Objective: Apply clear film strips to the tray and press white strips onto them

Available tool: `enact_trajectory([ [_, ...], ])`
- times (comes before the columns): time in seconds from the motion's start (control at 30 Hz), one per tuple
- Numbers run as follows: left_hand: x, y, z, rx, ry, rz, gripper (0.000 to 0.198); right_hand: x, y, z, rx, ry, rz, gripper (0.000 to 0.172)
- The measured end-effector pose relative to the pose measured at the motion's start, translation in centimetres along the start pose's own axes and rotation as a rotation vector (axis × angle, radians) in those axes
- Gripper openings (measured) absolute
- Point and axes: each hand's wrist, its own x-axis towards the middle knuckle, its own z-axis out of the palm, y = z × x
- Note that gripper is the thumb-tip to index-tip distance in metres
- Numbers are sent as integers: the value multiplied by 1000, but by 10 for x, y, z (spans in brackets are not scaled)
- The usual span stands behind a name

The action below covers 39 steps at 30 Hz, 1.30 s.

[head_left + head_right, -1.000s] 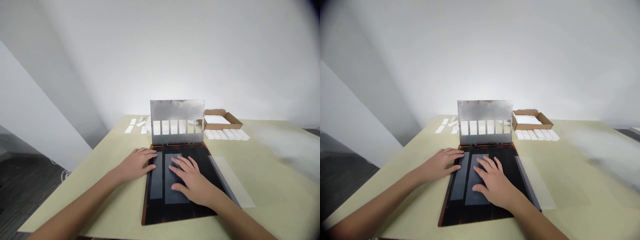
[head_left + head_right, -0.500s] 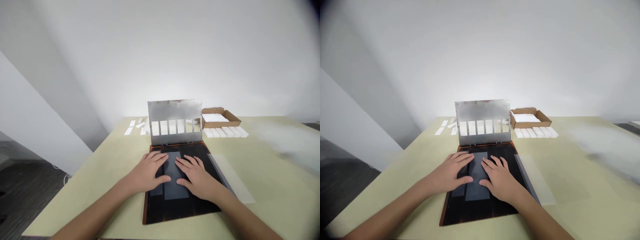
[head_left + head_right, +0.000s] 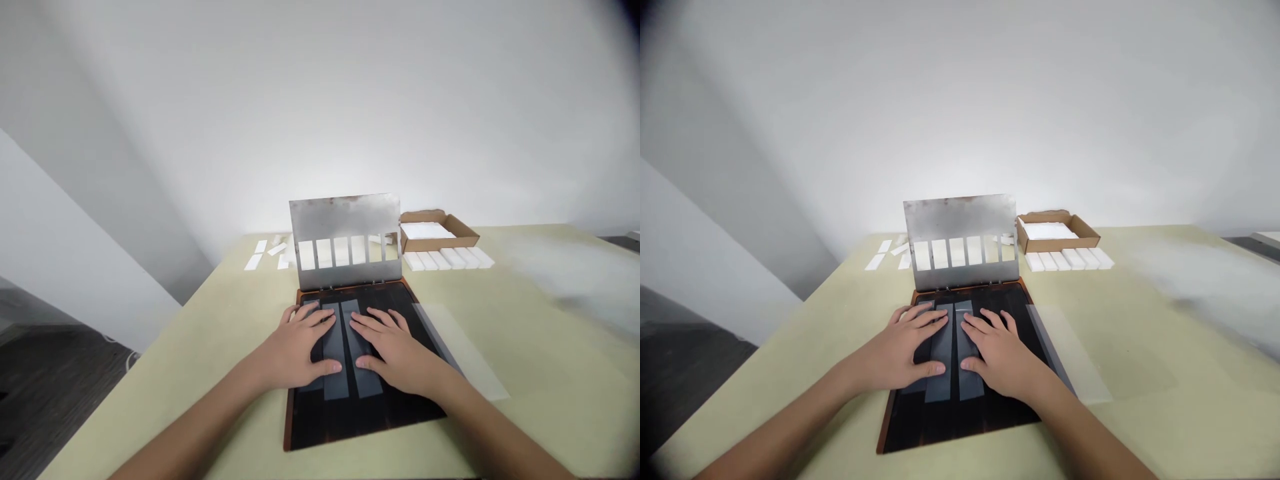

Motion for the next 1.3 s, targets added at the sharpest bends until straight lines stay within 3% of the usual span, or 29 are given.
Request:
enact_trajectory([
  [0.3, 9, -1, 3, 19, 132, -8, 47, 1, -1, 3, -49, 82, -55, 62],
  [0.73, 12, -16, 15, 52, 215, -16, 47, 2, -3, 15, -193, 266, -112, 44],
  [1.13, 14, -21, 16, 72, 237, -46, 50, 3, -2, 23, -278, 294, -110, 44],
  [1.3, 9, -23, 9, 116, 309, -140, 44, 3, -5, 24, -286, 287, -107, 45],
])
